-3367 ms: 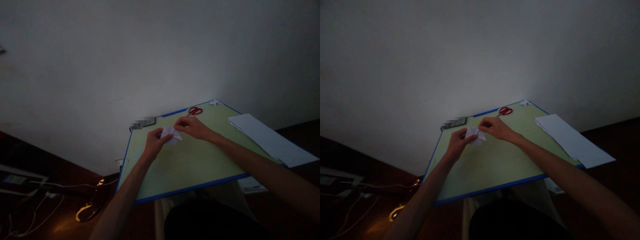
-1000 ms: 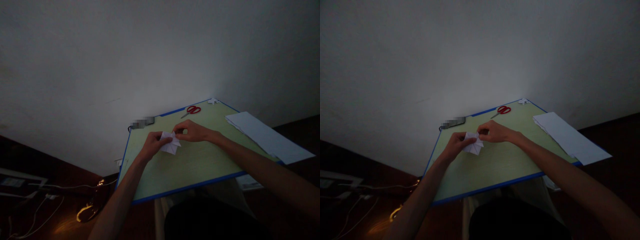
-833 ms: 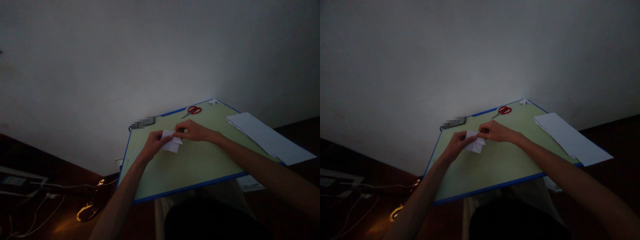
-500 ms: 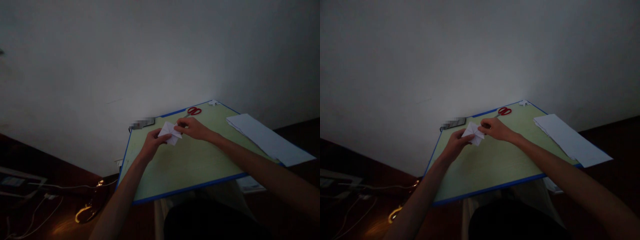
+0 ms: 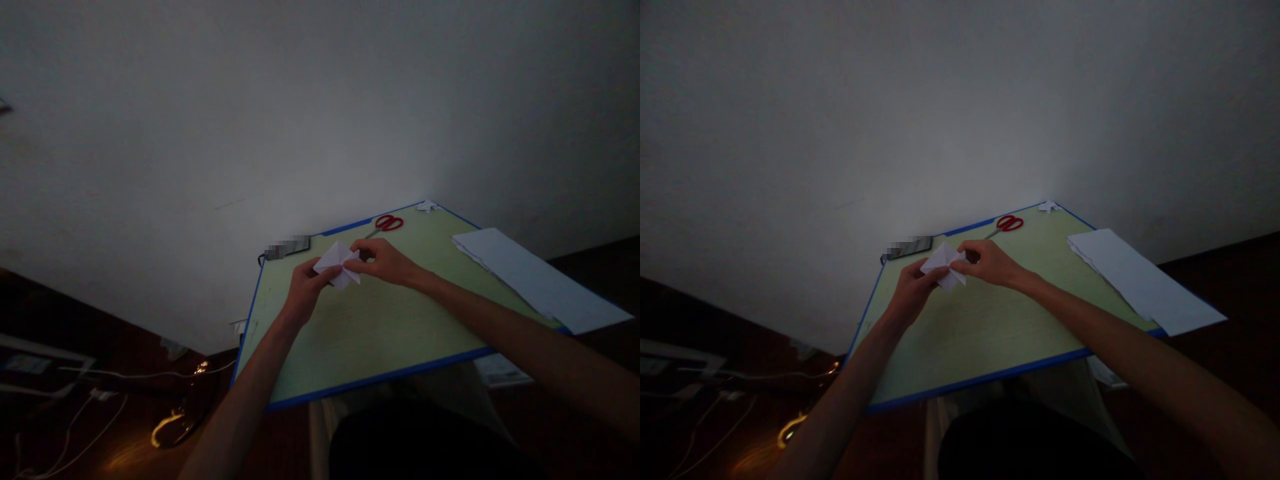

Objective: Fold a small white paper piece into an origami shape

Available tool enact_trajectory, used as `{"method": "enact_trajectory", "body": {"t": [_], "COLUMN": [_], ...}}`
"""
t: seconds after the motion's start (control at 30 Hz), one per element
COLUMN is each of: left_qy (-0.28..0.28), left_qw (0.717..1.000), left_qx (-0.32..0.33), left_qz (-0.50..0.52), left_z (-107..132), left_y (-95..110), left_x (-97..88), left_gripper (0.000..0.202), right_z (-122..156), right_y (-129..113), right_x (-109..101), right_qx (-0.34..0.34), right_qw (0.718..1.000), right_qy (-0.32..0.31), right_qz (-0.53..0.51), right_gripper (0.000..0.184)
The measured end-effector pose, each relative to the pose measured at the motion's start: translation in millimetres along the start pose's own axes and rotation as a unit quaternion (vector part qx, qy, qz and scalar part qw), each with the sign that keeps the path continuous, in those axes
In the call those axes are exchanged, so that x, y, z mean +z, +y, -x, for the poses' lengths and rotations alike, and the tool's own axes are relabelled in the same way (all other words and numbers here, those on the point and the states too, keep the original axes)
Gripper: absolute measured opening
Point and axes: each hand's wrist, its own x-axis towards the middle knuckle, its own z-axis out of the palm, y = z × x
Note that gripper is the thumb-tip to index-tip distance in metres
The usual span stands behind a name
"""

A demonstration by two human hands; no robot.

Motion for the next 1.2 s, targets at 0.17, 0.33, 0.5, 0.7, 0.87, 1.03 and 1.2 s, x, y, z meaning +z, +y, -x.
{"method": "enact_trajectory", "body": {"t": [0.17,0.33,0.5,0.7,0.87,1.03,1.2], "left_qy": [0.005,-0.010,-0.034,-0.043,-0.040,-0.035,-0.046], "left_qw": [0.998,0.992,0.988,0.979,0.975,0.974,0.972], "left_qx": [0.016,0.023,0.016,0.030,0.028,0.025,0.015], "left_qz": [-0.065,-0.127,-0.149,-0.197,-0.217,-0.221,-0.230], "left_z": [2,3,4,3,2,4,3], "left_y": [2,8,14,10,6,9,8], "left_x": [1.5,0.1,-2.5,-5.6,-5.9,-3.6,-6.8], "left_gripper": [0.029,0.028,0.029,0.033,0.029,0.025,0.025], "right_z": [2,4,3,3,4,3,1], "right_y": [3,1,0,1,1,-2,-2], "right_x": [3,3,1,4,6,6,1], "right_qx": [-0.007,-0.003,-0.010,-0.016,-0.030,-0.025,-0.021], "right_qw": [0.999,0.997,0.996,0.994,0.991,0.989,0.986], "right_qy": [-0.028,-0.029,-0.027,-0.049,-0.065,-0.084,-0.120], "right_qz": [0.037,0.071,0.085,0.096,0.110,0.116,0.116], "right_gripper": [0.021,0.018,0.020,0.016,0.015,0.014,0.014]}}
